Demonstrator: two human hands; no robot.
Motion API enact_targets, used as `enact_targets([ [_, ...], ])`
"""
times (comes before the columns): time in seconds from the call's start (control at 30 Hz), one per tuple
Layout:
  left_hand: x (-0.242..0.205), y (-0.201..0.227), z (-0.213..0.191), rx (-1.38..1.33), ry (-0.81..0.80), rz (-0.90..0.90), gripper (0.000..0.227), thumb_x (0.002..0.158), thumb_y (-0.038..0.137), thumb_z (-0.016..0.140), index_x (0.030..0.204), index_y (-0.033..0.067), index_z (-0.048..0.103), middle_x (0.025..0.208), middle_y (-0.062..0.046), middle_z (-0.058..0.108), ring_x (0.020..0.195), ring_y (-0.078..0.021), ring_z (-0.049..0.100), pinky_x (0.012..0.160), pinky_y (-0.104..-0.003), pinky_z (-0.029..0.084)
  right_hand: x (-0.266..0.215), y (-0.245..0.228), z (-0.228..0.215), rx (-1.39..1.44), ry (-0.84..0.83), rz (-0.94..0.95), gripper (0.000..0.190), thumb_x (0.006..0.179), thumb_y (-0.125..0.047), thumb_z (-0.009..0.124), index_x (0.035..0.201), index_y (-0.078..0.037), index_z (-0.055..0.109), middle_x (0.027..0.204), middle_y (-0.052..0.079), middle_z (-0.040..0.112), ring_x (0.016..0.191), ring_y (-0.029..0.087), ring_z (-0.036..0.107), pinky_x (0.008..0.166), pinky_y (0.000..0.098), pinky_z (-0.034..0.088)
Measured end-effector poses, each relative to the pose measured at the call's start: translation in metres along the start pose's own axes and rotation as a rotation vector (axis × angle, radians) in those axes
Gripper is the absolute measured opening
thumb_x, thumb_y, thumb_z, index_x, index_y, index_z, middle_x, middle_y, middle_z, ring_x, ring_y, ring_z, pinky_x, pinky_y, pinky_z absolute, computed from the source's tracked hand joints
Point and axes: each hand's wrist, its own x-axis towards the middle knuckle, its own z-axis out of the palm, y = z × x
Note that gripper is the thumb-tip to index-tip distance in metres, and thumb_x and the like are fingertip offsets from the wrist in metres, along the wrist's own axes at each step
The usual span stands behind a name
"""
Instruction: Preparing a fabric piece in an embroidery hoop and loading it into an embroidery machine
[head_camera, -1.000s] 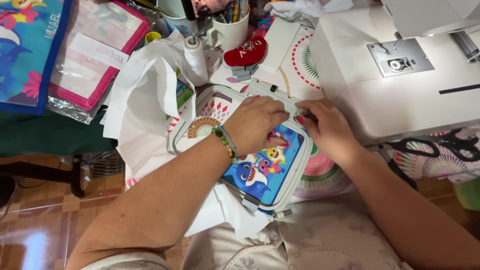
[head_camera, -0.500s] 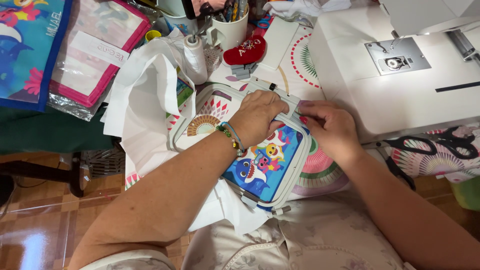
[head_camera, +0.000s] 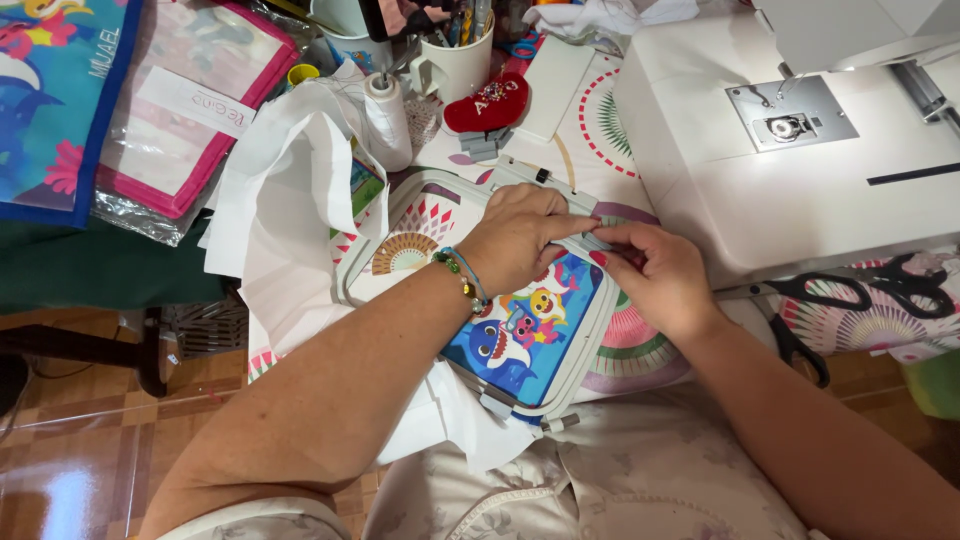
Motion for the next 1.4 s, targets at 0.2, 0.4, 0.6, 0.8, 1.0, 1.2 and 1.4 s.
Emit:
enact_targets([
  [0.2, 0.002, -0.006, 0.006, 0.027, -0.024, 0.001, 0.037, 0.093, 0.018, 0.068, 0.129, 0.0234, 0.067, 0.111, -0.001, 0.058, 0.117, -0.0267, 0.052, 0.112, -0.049, 0.032, -0.001, 0.0, 0.001, 0.026, 0.02, -0.014, 0.03, 0.089, -0.013, 0.075, 0.118, -0.014, 0.077, 0.1, 0.013, 0.075, 0.102, 0.032, 0.072, 0.084, 0.043, 0.059],
  [0.4, 0.003, -0.016, 0.015, -0.003, -0.027, -0.043, 0.038, 0.091, 0.022, 0.069, 0.128, 0.0302, 0.068, 0.112, 0.003, 0.056, 0.118, -0.0239, 0.052, 0.114, -0.048, 0.03, 0.0, -0.007, 0.001, -0.096, 0.076, -0.189, 0.034, 0.084, -0.016, 0.081, 0.118, -0.016, 0.077, 0.103, 0.007, 0.072, 0.099, 0.03, 0.072, 0.084, 0.0405, 0.06],
  [0.6, 0.007, -0.016, 0.014, -0.026, -0.079, -0.102, 0.042, 0.088, 0.023, 0.072, 0.128, 0.0372, 0.067, 0.11, 0.006, 0.056, 0.118, -0.0216, 0.05, 0.115, -0.048, 0.027, -0.003, -0.013, 0.001, -0.172, 0.161, -0.309, 0.029, 0.088, -0.013, 0.08, 0.117, -0.015, 0.079, 0.098, 0.008, 0.075, 0.094, 0.03, 0.074, 0.081, 0.0378, 0.06],
  [0.8, 0.006, -0.006, 0.003, -0.051, -0.097, -0.106, 0.045, 0.09, 0.018, 0.069, 0.131, 0.0369, 0.067, 0.109, 0.004, 0.057, 0.116, -0.0234, 0.051, 0.116, -0.048, 0.025, -0.006, -0.014, -0.001, -0.113, 0.129, -0.224, 0.026, 0.088, -0.012, 0.079, 0.114, -0.012, 0.077, 0.097, 0.011, 0.077, 0.095, 0.032, 0.074, 0.078, 0.0399, 0.06],
  [1.0, 0.007, -0.008, 0.006, -0.035, -0.098, -0.115, 0.041, 0.09, 0.017, 0.071, 0.127, 0.0347, 0.069, 0.111, 0.003, 0.058, 0.117, -0.023, 0.051, 0.116, -0.048, 0.024, -0.005, -0.01, 0.0, -0.081, 0.13, -0.175, 0.018, 0.093, -0.011, 0.075, 0.111, -0.013, 0.079, 0.093, 0.01, 0.077, 0.091, 0.03, 0.074, 0.075, 0.0377, 0.06],
  [1.2, 0.007, -0.013, 0.01, -0.029, -0.119, -0.106, 0.039, 0.092, 0.019, 0.069, 0.127, 0.0364, 0.068, 0.109, 0.004, 0.056, 0.116, -0.0214, 0.049, 0.116, -0.047, 0.023, -0.005, -0.007, -0.004, -0.069, 0.101, -0.303, 0.03, 0.085, -0.009, 0.08, 0.115, -0.01, 0.078, 0.1, 0.013, 0.076, 0.099, 0.036, 0.072, 0.084, 0.0438, 0.059],
  [1.4, 0.005, -0.011, 0.01, -0.042, -0.091, -0.081, 0.034, 0.093, 0.019, 0.069, 0.126, 0.0275, 0.071, 0.111, 0.0, 0.057, 0.116, -0.0246, 0.051, 0.115, -0.049, 0.025, -0.003, 0.008, -0.001, -0.086, 0.107, -0.333, 0.03, 0.085, -0.009, 0.081, 0.115, -0.012, 0.079, 0.104, 0.01, 0.076, 0.101, 0.032, 0.071, 0.088, 0.0436, 0.059],
])
